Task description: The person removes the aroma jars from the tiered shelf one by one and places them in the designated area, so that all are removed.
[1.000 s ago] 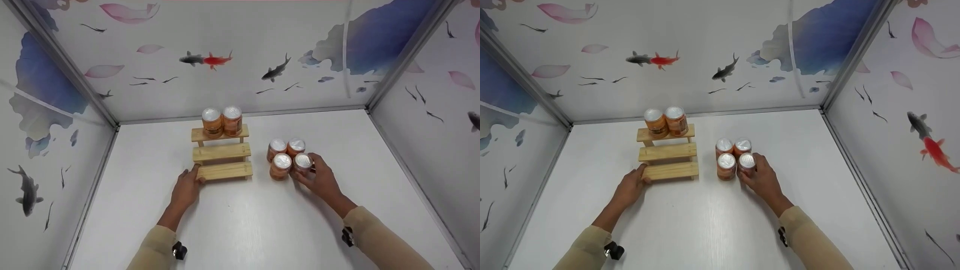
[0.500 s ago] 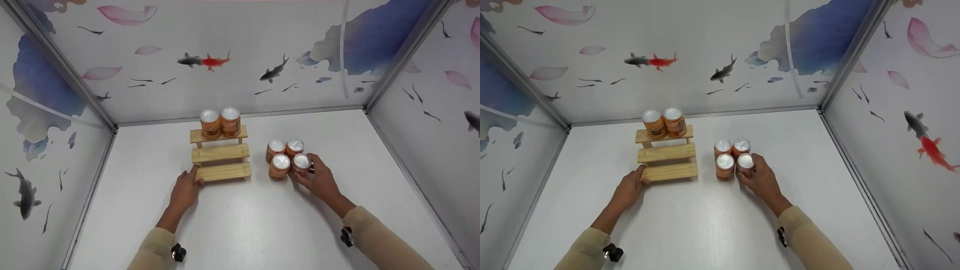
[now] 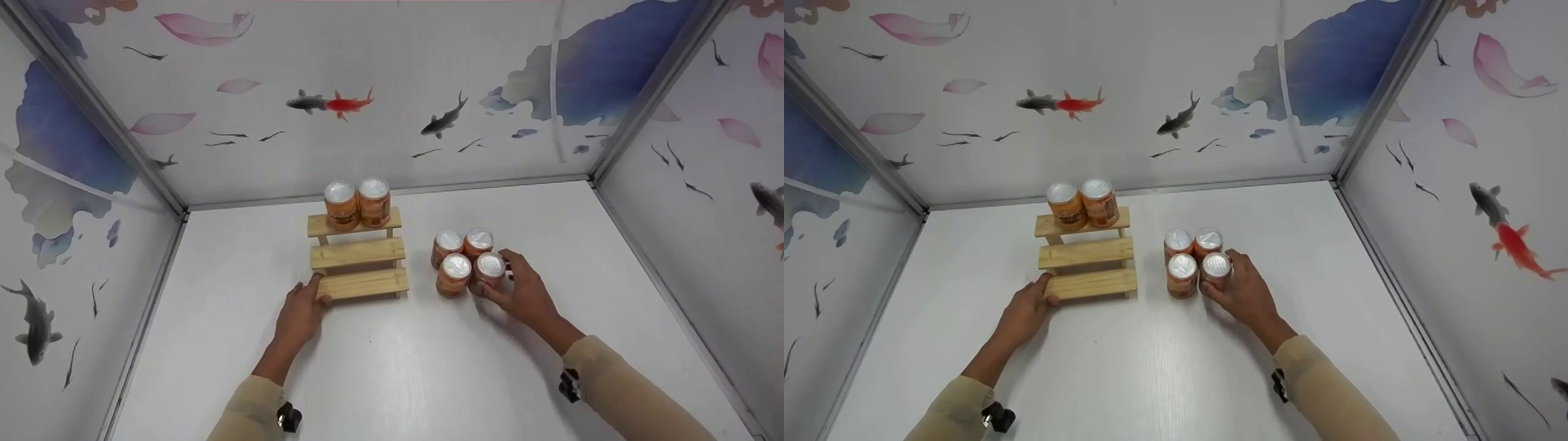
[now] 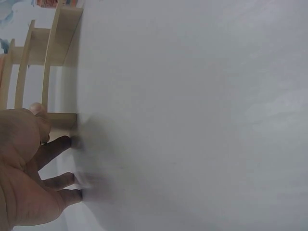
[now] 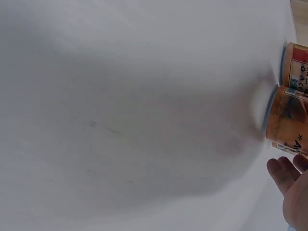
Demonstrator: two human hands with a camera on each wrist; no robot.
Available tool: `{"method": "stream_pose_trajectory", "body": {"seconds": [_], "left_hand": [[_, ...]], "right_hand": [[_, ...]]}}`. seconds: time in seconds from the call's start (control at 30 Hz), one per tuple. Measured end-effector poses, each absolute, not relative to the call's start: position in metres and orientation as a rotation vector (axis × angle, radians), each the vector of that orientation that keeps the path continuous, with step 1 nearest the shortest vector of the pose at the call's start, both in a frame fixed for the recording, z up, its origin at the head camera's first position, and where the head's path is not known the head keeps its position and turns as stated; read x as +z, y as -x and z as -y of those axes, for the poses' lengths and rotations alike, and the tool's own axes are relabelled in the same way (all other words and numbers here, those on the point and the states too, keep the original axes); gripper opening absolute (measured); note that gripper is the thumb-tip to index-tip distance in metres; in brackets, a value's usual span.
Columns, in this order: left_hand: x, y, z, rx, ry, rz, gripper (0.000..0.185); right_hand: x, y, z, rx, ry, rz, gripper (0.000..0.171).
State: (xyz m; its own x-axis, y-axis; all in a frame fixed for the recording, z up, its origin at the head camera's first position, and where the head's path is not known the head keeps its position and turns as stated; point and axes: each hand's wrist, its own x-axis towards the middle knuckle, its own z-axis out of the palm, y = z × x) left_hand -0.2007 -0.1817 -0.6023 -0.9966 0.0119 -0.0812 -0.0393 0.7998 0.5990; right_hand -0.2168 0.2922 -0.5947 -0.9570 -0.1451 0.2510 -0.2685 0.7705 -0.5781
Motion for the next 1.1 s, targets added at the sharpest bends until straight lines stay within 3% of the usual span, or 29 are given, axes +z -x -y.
{"method": "stream_pose_trajectory", "body": {"seconds": [0.43,1.1], "left_hand": [[-0.604,0.2,0.182,0.986,0.061,-2.875,0.059],[-0.606,0.2,0.182,0.962,0.037,-2.902,0.06]], "right_hand": [[-0.557,0.237,-0.287,0.837,-0.359,2.655,0.085],[-0.516,0.273,-0.217,0.878,-0.486,2.694,0.086]]}}
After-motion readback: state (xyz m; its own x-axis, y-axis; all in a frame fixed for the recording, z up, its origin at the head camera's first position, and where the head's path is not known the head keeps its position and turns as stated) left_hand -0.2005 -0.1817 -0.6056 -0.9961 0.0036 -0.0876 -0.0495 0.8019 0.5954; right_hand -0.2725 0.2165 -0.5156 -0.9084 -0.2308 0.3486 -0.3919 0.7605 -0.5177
